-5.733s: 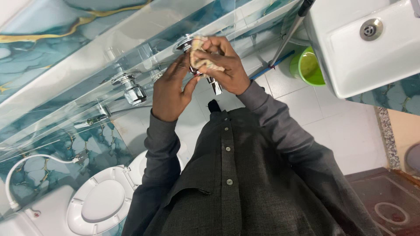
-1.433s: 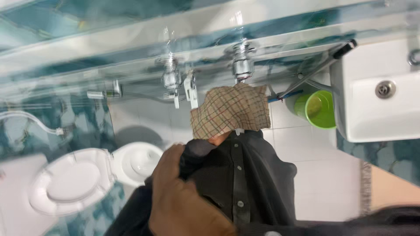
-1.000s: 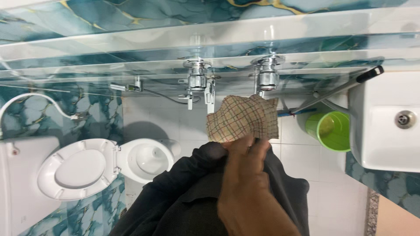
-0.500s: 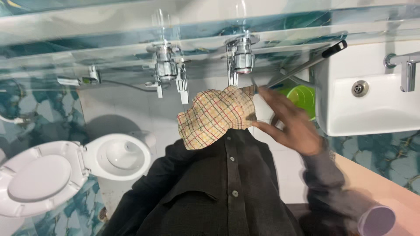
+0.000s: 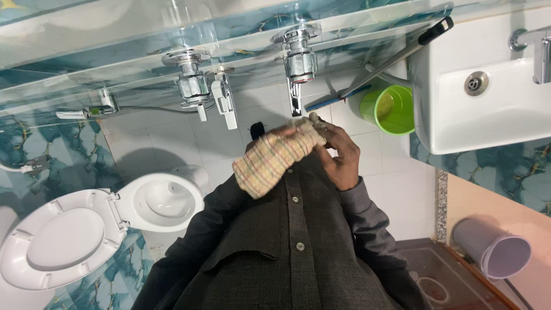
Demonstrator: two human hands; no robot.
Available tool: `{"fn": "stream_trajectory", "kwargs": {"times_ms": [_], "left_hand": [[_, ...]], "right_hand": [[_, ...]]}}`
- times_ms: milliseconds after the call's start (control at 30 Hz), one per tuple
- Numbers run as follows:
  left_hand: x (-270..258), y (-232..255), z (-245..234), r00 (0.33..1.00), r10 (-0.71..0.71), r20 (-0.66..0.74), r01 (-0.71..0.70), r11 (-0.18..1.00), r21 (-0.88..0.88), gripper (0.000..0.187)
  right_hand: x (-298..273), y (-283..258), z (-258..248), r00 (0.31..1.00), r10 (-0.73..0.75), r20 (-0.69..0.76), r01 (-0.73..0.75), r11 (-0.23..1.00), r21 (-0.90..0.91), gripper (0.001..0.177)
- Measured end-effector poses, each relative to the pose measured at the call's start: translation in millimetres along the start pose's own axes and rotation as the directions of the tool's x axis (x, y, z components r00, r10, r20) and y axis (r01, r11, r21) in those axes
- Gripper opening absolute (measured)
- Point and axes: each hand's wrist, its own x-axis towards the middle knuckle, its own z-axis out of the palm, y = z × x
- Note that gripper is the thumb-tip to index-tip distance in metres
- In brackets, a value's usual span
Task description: The person cleans a chrome faucet by hand with a cloth, wiping the handle, base, and spout multiple times.
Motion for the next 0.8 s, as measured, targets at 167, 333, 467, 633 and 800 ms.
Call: {"fn": "stream_trajectory", "kwargs": {"times_ms": [167, 333, 467, 633, 800], "left_hand": [[27.8, -22.4, -21.5, 0.983, 0.171, 0.072, -0.099, 0.813, -0.574, 0.059], [12.1, 14.7, -6.0, 0.96, 0.24, -0.146, -0.275, 0.911, -0.308, 0.044], [11.2, 65.8, 21.1, 0.916, 0.294, -0.272, -0.389, 0.815, -0.429, 0.059], [64.7, 73.4, 9.2, 0.802, 0.368, -0.471, -0.298, 0.929, 0.218, 0.042], [82.4, 53.6, 39.1, 0.549, 0.798, -0.25, -0.362, 0.496, 0.789, 0.092]], "right_hand": [[-11.0, 5.2, 7.8, 0.967, -0.095, -0.236, 0.062, 0.988, -0.143, 0.026], [7.2, 13.0, 2.8, 0.934, 0.247, -0.257, -0.266, 0.963, -0.039, 0.027], [38.1, 17.1, -2.1, 0.928, -0.183, -0.324, 0.126, 0.974, -0.188, 0.027], [98.5, 32.0, 26.9, 0.95, -0.209, -0.23, 0.134, 0.943, -0.304, 0.047], [88.5, 44.9, 57.2, 0.975, -0.224, -0.001, 0.216, 0.944, -0.25, 0.037]]}}
